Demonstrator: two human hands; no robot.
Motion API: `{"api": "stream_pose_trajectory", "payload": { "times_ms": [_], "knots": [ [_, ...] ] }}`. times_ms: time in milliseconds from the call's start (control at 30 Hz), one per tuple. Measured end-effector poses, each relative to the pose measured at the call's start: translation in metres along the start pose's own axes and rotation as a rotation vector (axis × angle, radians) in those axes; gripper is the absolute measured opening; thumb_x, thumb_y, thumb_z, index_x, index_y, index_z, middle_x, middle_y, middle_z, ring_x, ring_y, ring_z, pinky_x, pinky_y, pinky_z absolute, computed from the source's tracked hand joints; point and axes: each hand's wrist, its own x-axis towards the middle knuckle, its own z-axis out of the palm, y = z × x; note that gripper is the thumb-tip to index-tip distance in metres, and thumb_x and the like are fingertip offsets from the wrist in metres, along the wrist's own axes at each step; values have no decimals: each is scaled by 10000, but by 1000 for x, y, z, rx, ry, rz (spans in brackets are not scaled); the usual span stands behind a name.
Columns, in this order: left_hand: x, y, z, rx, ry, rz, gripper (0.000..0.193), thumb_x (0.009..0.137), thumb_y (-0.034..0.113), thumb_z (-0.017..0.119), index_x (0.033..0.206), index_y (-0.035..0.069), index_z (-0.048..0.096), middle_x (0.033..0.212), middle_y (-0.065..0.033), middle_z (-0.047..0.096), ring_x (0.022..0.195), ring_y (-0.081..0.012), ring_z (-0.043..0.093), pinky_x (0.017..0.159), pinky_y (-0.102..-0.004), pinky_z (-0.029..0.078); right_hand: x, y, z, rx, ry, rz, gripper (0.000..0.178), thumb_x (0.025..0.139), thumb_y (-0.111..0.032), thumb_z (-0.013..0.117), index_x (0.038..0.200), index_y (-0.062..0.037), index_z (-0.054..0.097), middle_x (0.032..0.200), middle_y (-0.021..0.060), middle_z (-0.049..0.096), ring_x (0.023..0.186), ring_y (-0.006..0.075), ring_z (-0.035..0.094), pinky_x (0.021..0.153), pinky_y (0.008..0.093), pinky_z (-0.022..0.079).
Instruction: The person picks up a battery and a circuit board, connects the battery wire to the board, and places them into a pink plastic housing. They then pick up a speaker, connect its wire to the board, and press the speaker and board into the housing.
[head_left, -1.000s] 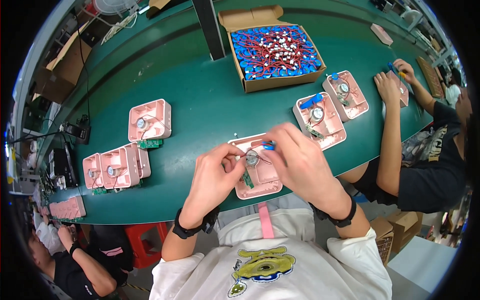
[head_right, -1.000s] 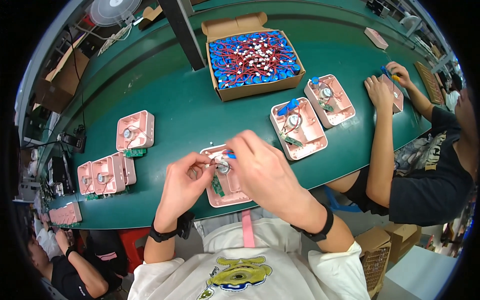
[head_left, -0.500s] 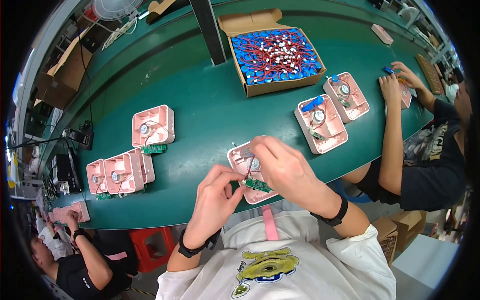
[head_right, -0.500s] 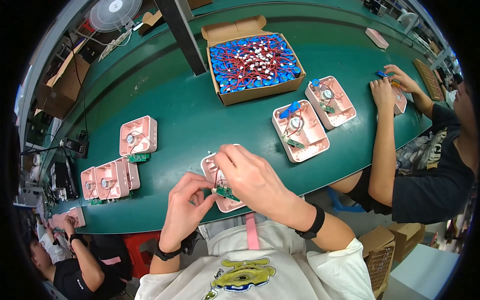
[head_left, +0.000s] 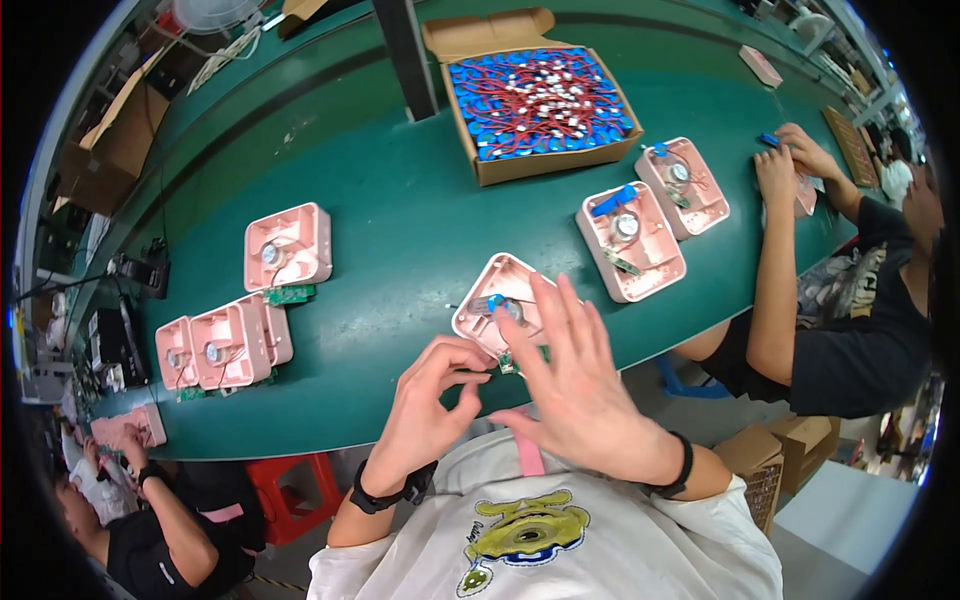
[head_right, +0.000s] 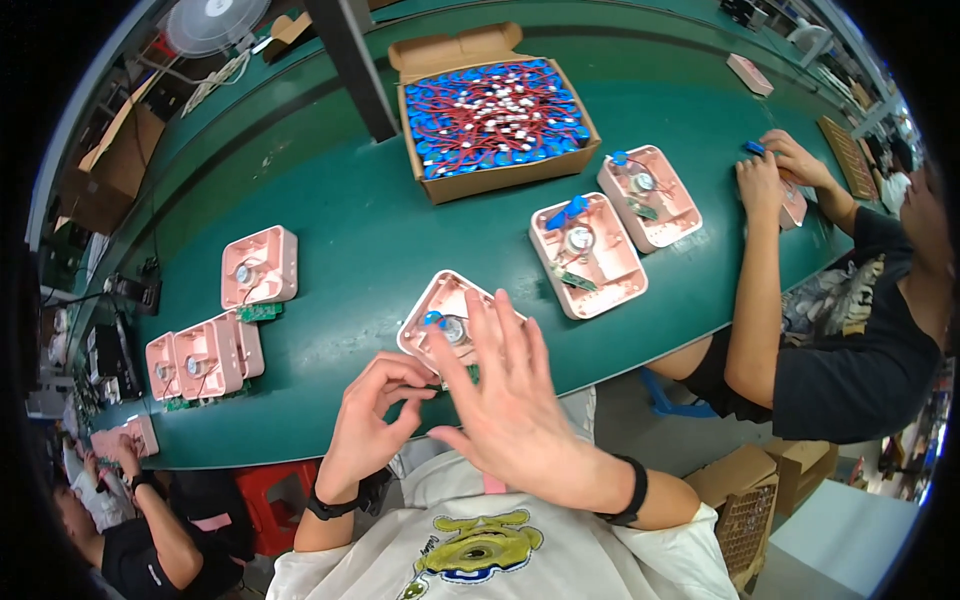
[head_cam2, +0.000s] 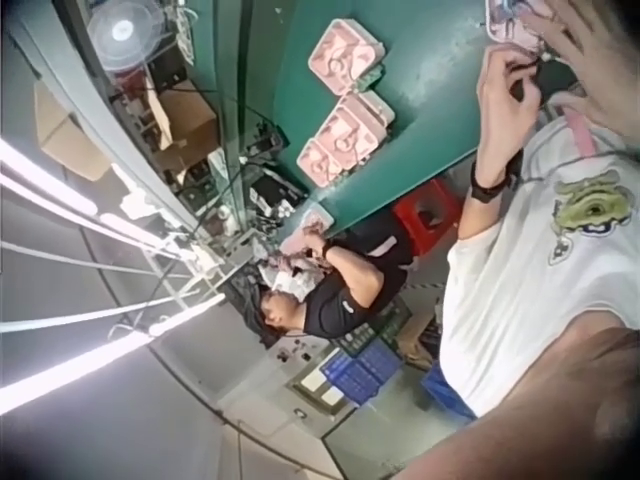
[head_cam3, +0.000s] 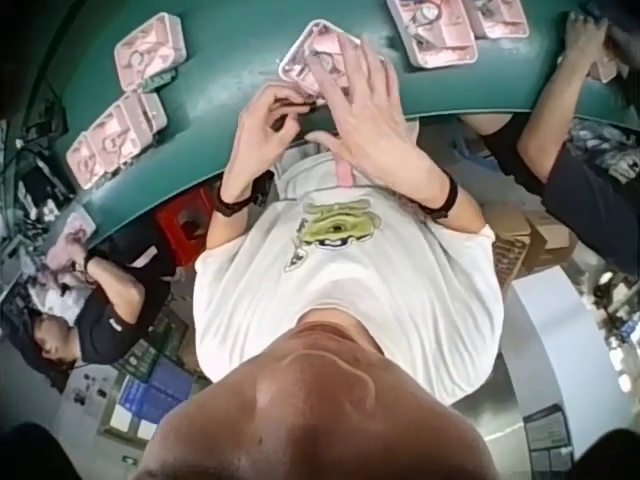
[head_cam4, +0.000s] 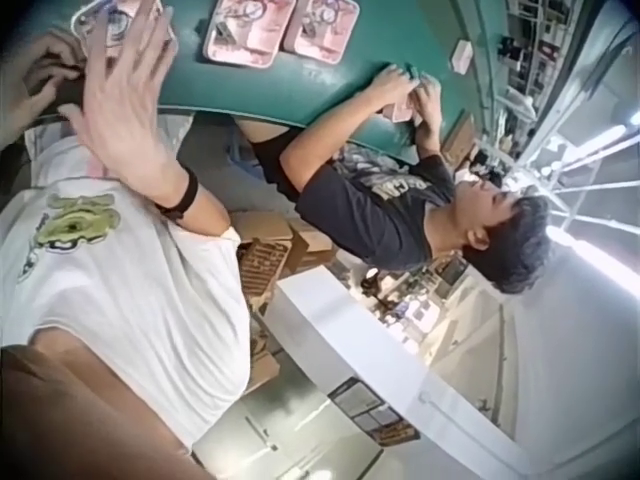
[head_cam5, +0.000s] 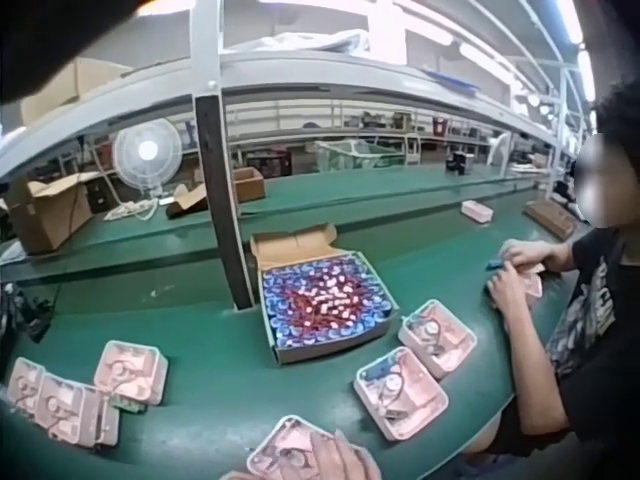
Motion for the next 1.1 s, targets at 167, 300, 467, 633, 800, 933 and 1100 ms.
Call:
{"api": "stream_pose_trajectory", "payload": {
  "times_ms": [167,300,467,633,800,933,1100],
  "knots": [
    [6,-4,-5,-32,26,-3,203,909,-134,666,1097,-60,653,1163,-114,635,1083,-210,701,940,-349,618,-6,20,30,-177,86,112,771,788,-222,877,1450,-29,531,1454,278,493,1302,470,511,1099,567,404],
    [18,-2,-24,167,71,48,143,931,-101,661,1062,-44,656,1122,-112,655,1032,-203,694,909,-341,601,-14,34,30,-235,71,204,731,798,-252,872,1423,-40,559,1404,253,528,1268,432,537,1043,518,431],
    [20,5,-45,404,242,174,101,930,-69,680,1022,-27,678,1029,-151,677,873,-257,707,766,-342,592,-19,54,25,-262,133,231,698,808,-292,865,1399,-49,584,1384,214,558,1232,379,568,971,464,449],
    [35,0,-86,747,438,278,160,900,-27,714,1056,-11,683,1028,-191,650,946,-372,664,829,-431,545,-19,93,14,-356,246,219,671,797,-262,883,1370,-34,622,1368,177,610,1217,353,620,951,460,492],
    [62,-9,-120,1018,588,291,204,881,-12,721,1074,-51,666,1041,-213,627,1013,-412,604,891,-506,500,-15,133,2,-414,297,224,641,838,-251,871,1384,-26,620,1361,209,643,1208,383,638,959,471,504],
    [66,-20,-137,1175,589,167,207,868,-16,713,1057,-80,658,1042,-228,621,1007,-420,589,909,-520,489,-4,164,-5,-411,287,319,612,865,-226,852,1388,-16,615,1397,203,632,1221,388,634,998,483,496],
    [69,-20,-122,1152,461,198,169,854,-41,673,1019,-77,668,1036,-231,628,1007,-426,595,941,-530,487,2,155,-33,-651,377,343,533,898,-131,811,1378,-5,618,1402,189,636,1233,388,628,1035,478,496]
  ]
}}
